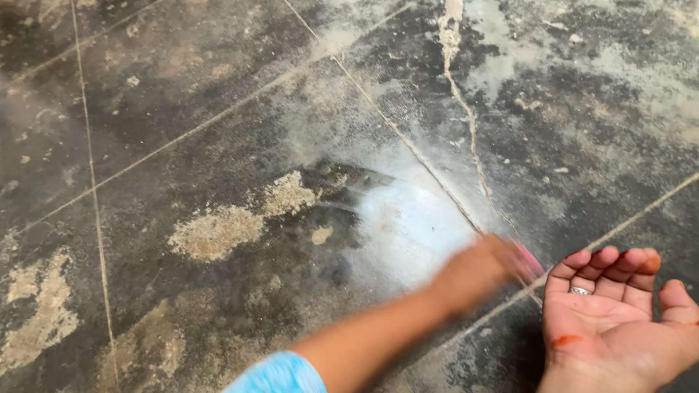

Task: The person is cleaning a tiled floor using a pink cloth. They wipe the floor in circular and back-and-forth motions, focusing on removing dust and debris from the surface.

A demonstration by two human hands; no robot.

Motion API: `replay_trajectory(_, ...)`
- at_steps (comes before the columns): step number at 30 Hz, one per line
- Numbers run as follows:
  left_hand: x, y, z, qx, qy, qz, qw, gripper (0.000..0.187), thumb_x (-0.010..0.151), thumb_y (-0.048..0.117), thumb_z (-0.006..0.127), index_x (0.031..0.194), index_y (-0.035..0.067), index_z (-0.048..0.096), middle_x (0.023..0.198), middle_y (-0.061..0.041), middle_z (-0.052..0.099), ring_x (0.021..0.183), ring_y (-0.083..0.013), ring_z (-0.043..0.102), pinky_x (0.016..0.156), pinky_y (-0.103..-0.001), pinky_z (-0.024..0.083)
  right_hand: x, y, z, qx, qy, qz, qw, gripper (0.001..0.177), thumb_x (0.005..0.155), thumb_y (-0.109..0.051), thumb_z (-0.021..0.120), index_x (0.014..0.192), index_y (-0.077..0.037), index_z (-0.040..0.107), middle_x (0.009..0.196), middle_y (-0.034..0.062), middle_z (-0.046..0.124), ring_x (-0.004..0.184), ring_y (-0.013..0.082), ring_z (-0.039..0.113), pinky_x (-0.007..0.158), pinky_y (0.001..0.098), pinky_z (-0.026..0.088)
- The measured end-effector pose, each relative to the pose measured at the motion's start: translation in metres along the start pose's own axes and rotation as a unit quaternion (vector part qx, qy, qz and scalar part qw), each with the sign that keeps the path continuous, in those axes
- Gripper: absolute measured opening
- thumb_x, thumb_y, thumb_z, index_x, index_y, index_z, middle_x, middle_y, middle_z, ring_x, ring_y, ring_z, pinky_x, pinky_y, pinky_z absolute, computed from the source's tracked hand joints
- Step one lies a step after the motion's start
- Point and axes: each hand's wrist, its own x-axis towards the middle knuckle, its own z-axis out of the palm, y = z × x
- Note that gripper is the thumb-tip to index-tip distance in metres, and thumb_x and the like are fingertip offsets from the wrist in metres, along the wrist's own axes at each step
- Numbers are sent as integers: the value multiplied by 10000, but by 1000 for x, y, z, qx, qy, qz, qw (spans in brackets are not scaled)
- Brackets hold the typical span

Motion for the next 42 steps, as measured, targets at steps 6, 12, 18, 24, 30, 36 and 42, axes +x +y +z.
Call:
replay_trajectory(6,50,-71,-206,143,213,-378,890,164,953,227,625,954,133,760,962,-129,778,836,-233,724,747,-354,565,-7,4,12,-9,16,1,1000,264,929,-302,570,987,-55,646,972,48,666,939,202,632,912,406,546)
replay_trajectory(12,59,-70,-158,393,196,-260,860,198,957,53,614,1142,63,683,1051,-231,605,894,-340,653,737,-446,565,-17,26,22,-28,28,44,998,242,924,-290,569,999,-71,640,958,23,662,912,183,628,890,387,540)
replay_trajectory(18,-31,25,-21,150,-41,48,987,298,908,158,601,1185,61,654,1191,-159,672,1129,-338,636,981,-419,533,-14,24,22,-14,32,60,998,244,928,-296,570,1001,-74,641,965,23,674,915,180,625,896,381,535)
replay_trajectory(24,-2,-17,-73,204,-153,115,960,465,794,147,552,1232,54,679,1149,-149,664,1104,-337,628,965,-402,540,-13,23,19,-16,9,51,999,241,942,-291,580,1010,-66,635,964,28,658,922,186,618,904,385,525)
replay_trajectory(30,77,-104,-245,168,143,-370,903,187,917,261,633,1005,234,797,984,-122,750,930,-337,715,841,-446,541,-23,27,29,-50,28,43,997,223,940,-277,564,999,-73,631,956,11,661,916,171,620,904,383,532)
replay_trajectory(36,53,-95,-177,490,0,-79,868,441,903,79,344,1230,62,639,1307,-196,668,1127,-332,680,931,-418,572,-19,44,23,-57,-9,79,995,222,965,-294,565,999,-85,631,970,21,658,935,176,618,926,383,522)
replay_trajectory(42,-44,16,-109,207,-97,57,972,496,1184,372,214,1424,171,598,1550,-96,555,1458,-290,519,1192,-334,416,-18,40,17,-57,-20,87,994,201,968,-277,560,1002,-93,633,973,13,659,949,177,619,940,387,516)
